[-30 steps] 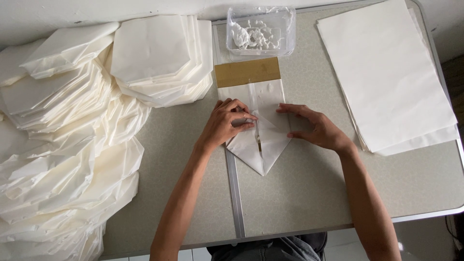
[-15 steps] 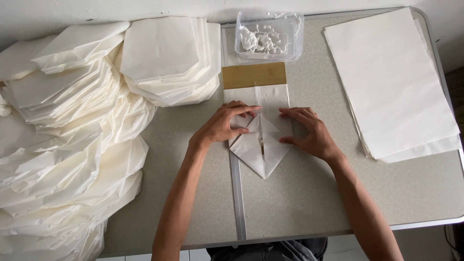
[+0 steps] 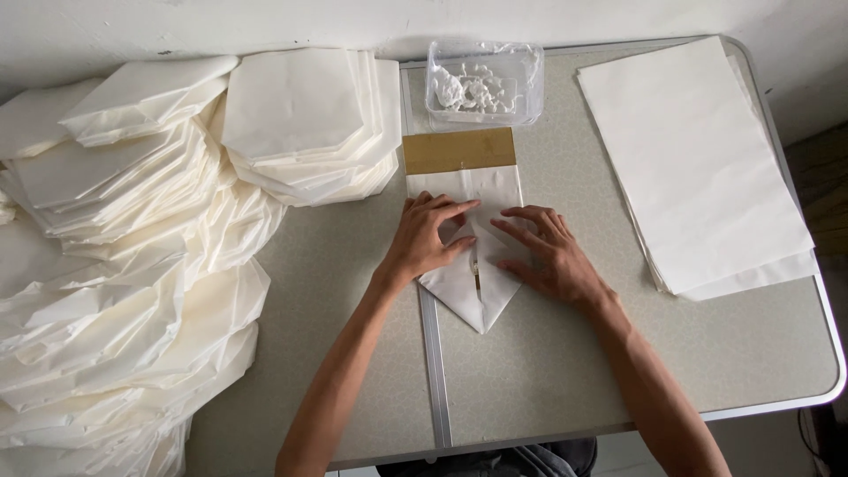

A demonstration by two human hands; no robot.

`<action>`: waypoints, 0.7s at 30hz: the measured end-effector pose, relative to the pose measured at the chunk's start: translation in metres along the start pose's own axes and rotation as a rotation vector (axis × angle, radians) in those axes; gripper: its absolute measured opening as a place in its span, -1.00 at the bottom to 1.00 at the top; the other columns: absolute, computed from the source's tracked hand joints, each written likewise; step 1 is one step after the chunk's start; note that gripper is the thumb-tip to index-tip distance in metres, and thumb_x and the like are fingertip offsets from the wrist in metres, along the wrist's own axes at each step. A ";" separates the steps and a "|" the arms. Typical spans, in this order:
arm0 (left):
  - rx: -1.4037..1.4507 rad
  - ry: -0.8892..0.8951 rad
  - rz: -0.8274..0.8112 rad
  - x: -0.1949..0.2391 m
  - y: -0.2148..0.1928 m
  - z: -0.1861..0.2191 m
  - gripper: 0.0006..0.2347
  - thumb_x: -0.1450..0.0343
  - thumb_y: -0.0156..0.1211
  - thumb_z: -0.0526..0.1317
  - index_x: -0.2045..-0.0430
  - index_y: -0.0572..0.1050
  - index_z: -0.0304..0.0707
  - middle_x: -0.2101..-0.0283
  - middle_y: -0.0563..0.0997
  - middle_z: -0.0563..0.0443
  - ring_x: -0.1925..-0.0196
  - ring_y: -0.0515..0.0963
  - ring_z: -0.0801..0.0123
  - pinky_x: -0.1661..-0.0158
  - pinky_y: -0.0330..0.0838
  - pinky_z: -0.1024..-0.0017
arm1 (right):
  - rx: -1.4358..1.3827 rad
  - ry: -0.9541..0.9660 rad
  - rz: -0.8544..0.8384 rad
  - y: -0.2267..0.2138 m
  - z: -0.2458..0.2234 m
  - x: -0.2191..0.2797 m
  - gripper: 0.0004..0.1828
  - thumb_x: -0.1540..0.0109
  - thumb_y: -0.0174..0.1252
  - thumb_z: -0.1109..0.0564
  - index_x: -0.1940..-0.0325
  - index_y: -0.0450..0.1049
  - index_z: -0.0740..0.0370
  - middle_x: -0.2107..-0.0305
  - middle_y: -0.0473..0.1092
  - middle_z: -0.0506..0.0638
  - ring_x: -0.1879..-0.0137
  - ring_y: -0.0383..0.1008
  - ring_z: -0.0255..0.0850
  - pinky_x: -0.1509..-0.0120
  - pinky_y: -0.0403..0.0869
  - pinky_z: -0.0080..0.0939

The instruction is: Folding the bottom of a white paper bag and preparing a paper insert using a template

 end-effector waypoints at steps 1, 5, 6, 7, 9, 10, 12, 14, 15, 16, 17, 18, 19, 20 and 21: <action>0.002 0.002 0.000 0.001 0.000 0.003 -0.47 -0.29 0.41 0.09 -0.19 0.47 0.29 0.23 0.55 0.32 0.15 0.45 0.42 0.00 0.21 0.33 | 0.003 0.001 0.000 0.000 -0.004 -0.003 -0.34 -0.14 0.35 -0.03 -0.32 0.43 0.09 -0.16 0.35 0.14 -0.24 0.34 0.14 -0.02 0.35 0.06; 0.018 0.001 0.055 -0.002 -0.014 0.017 -0.53 -0.30 0.37 0.03 -0.14 0.52 0.18 0.22 0.57 0.18 0.13 0.48 0.30 -0.03 0.24 0.25 | 0.075 -0.051 0.085 -0.004 -0.017 -0.019 -0.45 -0.17 0.34 0.06 -0.22 0.49 0.25 0.02 0.44 0.20 -0.07 0.44 0.14 0.06 0.44 -0.01; 0.044 0.001 0.064 0.001 -0.016 0.021 -0.56 -0.32 0.35 0.03 -0.13 0.53 0.17 0.21 0.57 0.17 0.12 0.50 0.28 -0.03 0.25 0.25 | 0.060 -0.038 0.095 -0.001 -0.019 -0.019 -0.45 -0.15 0.36 0.12 -0.22 0.49 0.27 0.06 0.45 0.22 -0.04 0.46 0.14 0.08 0.47 -0.02; 0.045 -0.001 0.056 0.004 -0.012 0.019 -0.56 -0.32 0.35 0.03 -0.13 0.53 0.17 0.21 0.57 0.17 0.12 0.50 0.28 -0.03 0.25 0.25 | 0.056 -0.031 0.096 0.001 -0.019 -0.019 -0.45 -0.15 0.36 0.12 -0.22 0.49 0.27 0.06 0.45 0.22 -0.04 0.46 0.14 0.08 0.47 -0.02; 0.078 -0.038 0.110 0.001 -0.013 0.012 -0.61 -0.34 0.25 -0.01 -0.10 0.53 0.19 0.23 0.58 0.24 0.14 0.51 0.41 -0.02 0.24 0.34 | -0.011 -0.028 0.105 0.000 -0.014 -0.025 -0.43 -0.18 0.34 0.09 -0.26 0.47 0.30 0.09 0.50 0.17 0.02 0.48 0.06 0.04 0.48 -0.05; 0.078 -0.045 0.115 0.000 -0.009 0.010 -0.61 -0.34 0.25 -0.01 -0.10 0.53 0.19 0.23 0.58 0.24 0.14 0.51 0.41 -0.02 0.24 0.34 | -0.016 -0.032 0.099 0.004 -0.011 -0.029 -0.43 -0.18 0.34 0.09 -0.26 0.47 0.30 0.09 0.50 0.17 0.02 0.48 0.06 0.04 0.48 -0.05; 0.053 -0.051 0.173 0.000 -0.005 0.006 -0.61 -0.34 0.24 0.03 -0.08 0.55 0.16 0.32 0.60 0.26 0.24 0.51 0.44 0.03 0.24 0.36 | -0.215 0.037 0.121 0.008 0.001 -0.036 -0.37 -0.19 0.35 0.05 -0.32 0.43 0.25 0.15 0.53 0.02 0.09 0.49 -0.09 0.03 0.47 -0.13; 0.073 -0.046 0.198 0.003 -0.008 0.013 -0.59 -0.33 0.27 0.02 -0.09 0.54 0.12 0.32 0.62 0.22 0.25 0.53 0.38 0.04 0.24 0.34 | -0.260 0.069 0.139 0.007 0.002 -0.033 -0.39 -0.17 0.36 0.10 -0.30 0.45 0.27 0.22 0.54 0.04 0.15 0.50 -0.10 0.06 0.48 -0.12; 0.094 -0.033 0.221 0.004 -0.010 0.016 -0.58 -0.33 0.30 0.00 -0.10 0.54 0.08 0.33 0.64 0.18 0.26 0.54 0.33 0.05 0.25 0.32 | -0.298 0.102 0.160 0.006 0.005 -0.032 -0.40 -0.15 0.37 0.15 -0.27 0.47 0.29 0.29 0.55 0.06 0.21 0.50 -0.10 0.10 0.50 -0.12; 0.090 -0.043 0.229 0.005 -0.012 0.016 -0.58 -0.33 0.30 0.00 -0.10 0.54 0.08 0.33 0.64 0.18 0.26 0.54 0.33 0.05 0.25 0.32 | -0.306 0.095 0.153 0.007 0.006 -0.032 -0.40 -0.15 0.37 0.15 -0.27 0.47 0.29 0.29 0.55 0.06 0.21 0.50 -0.10 0.10 0.50 -0.12; 0.108 -0.042 0.230 0.005 -0.013 0.017 -0.59 -0.34 0.30 -0.02 -0.10 0.54 0.08 0.34 0.65 0.19 0.28 0.52 0.34 0.06 0.23 0.34 | -0.299 0.080 0.148 0.007 0.007 -0.031 -0.47 -0.16 0.36 0.18 -0.22 0.49 0.32 0.28 0.55 0.07 0.22 0.50 -0.09 0.14 0.48 -0.13; 0.128 -0.038 0.223 0.006 -0.011 0.019 -0.61 -0.34 0.31 -0.05 -0.09 0.55 0.09 0.36 0.66 0.19 0.29 0.51 0.36 0.08 0.21 0.36 | -0.291 0.071 0.148 0.008 0.008 -0.027 -0.53 -0.18 0.34 0.21 -0.17 0.52 0.34 0.28 0.56 0.09 0.23 0.50 -0.08 0.19 0.46 -0.15; 0.125 -0.045 0.223 0.006 -0.012 0.019 -0.61 -0.34 0.31 -0.05 -0.09 0.55 0.09 0.36 0.66 0.19 0.29 0.51 0.36 0.08 0.21 0.36 | -0.298 0.070 0.145 0.008 0.007 -0.027 -0.53 -0.18 0.34 0.21 -0.17 0.52 0.34 0.28 0.56 0.09 0.23 0.50 -0.08 0.19 0.46 -0.15; 0.132 -0.041 0.231 0.006 -0.013 0.020 -0.62 -0.35 0.33 -0.07 -0.08 0.56 0.09 0.36 0.66 0.20 0.30 0.51 0.37 0.08 0.20 0.37 | -0.291 0.074 0.162 0.006 0.007 -0.026 -0.58 -0.19 0.33 0.22 -0.14 0.53 0.33 0.27 0.56 0.07 0.24 0.50 -0.12 0.21 0.46 -0.20; 0.139 -0.036 0.240 0.007 -0.014 0.021 -0.63 -0.35 0.34 -0.09 -0.07 0.56 0.09 0.36 0.67 0.21 0.30 0.51 0.38 0.08 0.19 0.38 | -0.284 0.078 0.178 0.005 0.006 -0.025 -0.62 -0.19 0.33 0.24 -0.10 0.55 0.33 0.27 0.56 0.05 0.25 0.49 -0.15 0.24 0.46 -0.24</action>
Point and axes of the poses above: each hand's wrist, its own x-axis away from the middle knuckle, its own y-axis out of the palm, z = x × y, the point moved 8 cm from there along -x, towards the middle knuckle
